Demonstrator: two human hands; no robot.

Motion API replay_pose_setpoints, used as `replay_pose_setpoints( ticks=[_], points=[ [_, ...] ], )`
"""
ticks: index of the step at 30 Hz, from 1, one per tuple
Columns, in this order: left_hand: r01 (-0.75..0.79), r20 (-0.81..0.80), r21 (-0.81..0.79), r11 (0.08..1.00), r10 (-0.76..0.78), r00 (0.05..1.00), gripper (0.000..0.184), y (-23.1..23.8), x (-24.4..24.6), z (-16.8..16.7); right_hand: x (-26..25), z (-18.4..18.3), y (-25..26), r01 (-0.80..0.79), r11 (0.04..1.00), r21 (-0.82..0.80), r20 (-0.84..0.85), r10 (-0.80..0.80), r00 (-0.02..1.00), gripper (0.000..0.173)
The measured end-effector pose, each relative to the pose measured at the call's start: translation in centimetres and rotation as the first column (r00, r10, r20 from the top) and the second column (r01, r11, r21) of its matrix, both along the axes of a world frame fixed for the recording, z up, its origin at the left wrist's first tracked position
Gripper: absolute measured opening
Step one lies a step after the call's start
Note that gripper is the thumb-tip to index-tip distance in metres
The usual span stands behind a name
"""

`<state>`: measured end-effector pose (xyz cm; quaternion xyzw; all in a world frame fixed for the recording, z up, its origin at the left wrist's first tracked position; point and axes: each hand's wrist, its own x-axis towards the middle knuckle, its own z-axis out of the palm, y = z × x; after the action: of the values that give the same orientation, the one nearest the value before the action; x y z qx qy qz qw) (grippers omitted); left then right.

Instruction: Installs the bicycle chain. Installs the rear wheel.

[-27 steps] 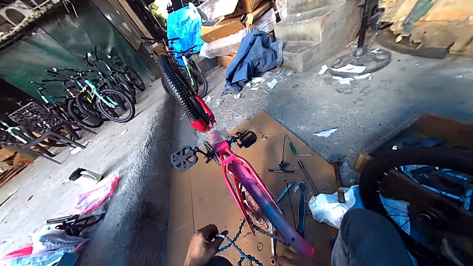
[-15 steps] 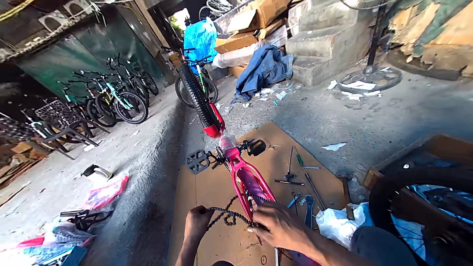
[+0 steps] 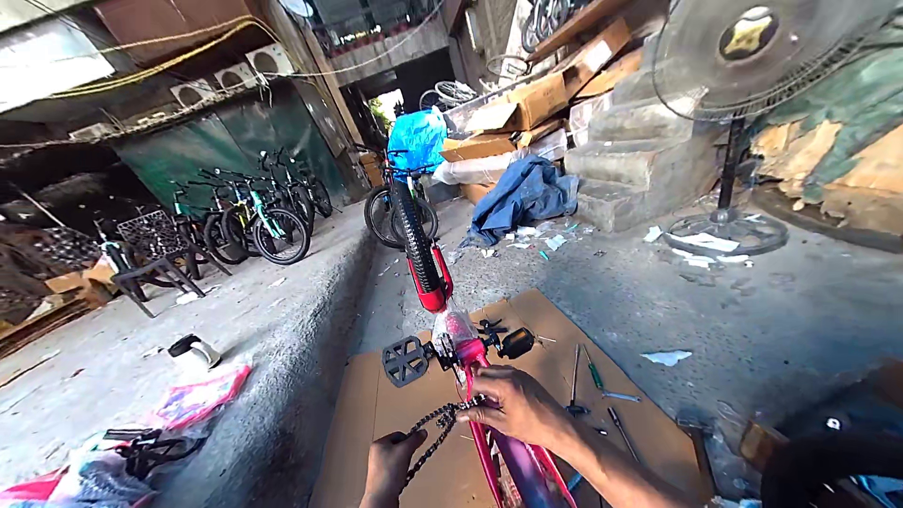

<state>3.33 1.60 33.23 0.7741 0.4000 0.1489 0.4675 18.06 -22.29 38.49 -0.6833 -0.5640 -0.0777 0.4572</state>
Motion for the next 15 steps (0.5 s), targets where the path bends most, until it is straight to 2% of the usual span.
replay_pose_setpoints(
  ticks=[2,4,7,9,12,13,15],
  points=[
    [-0.021,0.021,-0.1,0.995,0.023,1.0,0.033,0.3,-0.2,-1.1,0.4,0.3,1.2,-0.003,1.0,-0.021,-0.016,0.003,1.0,0.049],
    [-0.023,0.033,-0.15,0.988,0.028,0.999,0.034,1.0,-0.2,-1.3,1.1,0.8,2.5,0.073,0.996,-0.043,-0.025,-0.074,0.997,0.055],
    [-0.047,0.005,-0.114,0.992,0.047,0.999,0.031,2.4,0.5,-1.4,2.0,1.4,4.2,0.176,0.977,-0.12,0.072,-0.169,0.983,0.066],
    [-0.082,-0.038,-0.051,0.995,0.08,0.996,0.028,4.1,1.2,-1.6,1.8,1.7,5.3,0.181,0.946,-0.268,0.153,-0.144,0.978,0.071],
    [-0.176,-0.081,0.033,0.984,0.178,0.981,0.031,6.2,2.4,-2.3,0.2,0.7,6.4,0.207,0.869,-0.45,0.204,-0.125,0.971,0.066],
    [-0.21,-0.092,0.053,0.976,0.214,0.972,0.032,6.8,2.8,-2.5,-0.5,-0.1,6.4,0.233,0.864,-0.446,0.208,-0.153,0.966,0.061],
    [-0.269,-0.08,0.076,0.96,0.274,0.958,0.034,7.5,3.5,-2.1,-1.6,-1.9,6.6,0.314,0.891,-0.329,0.275,-0.227,0.934,0.053]
  ],
)
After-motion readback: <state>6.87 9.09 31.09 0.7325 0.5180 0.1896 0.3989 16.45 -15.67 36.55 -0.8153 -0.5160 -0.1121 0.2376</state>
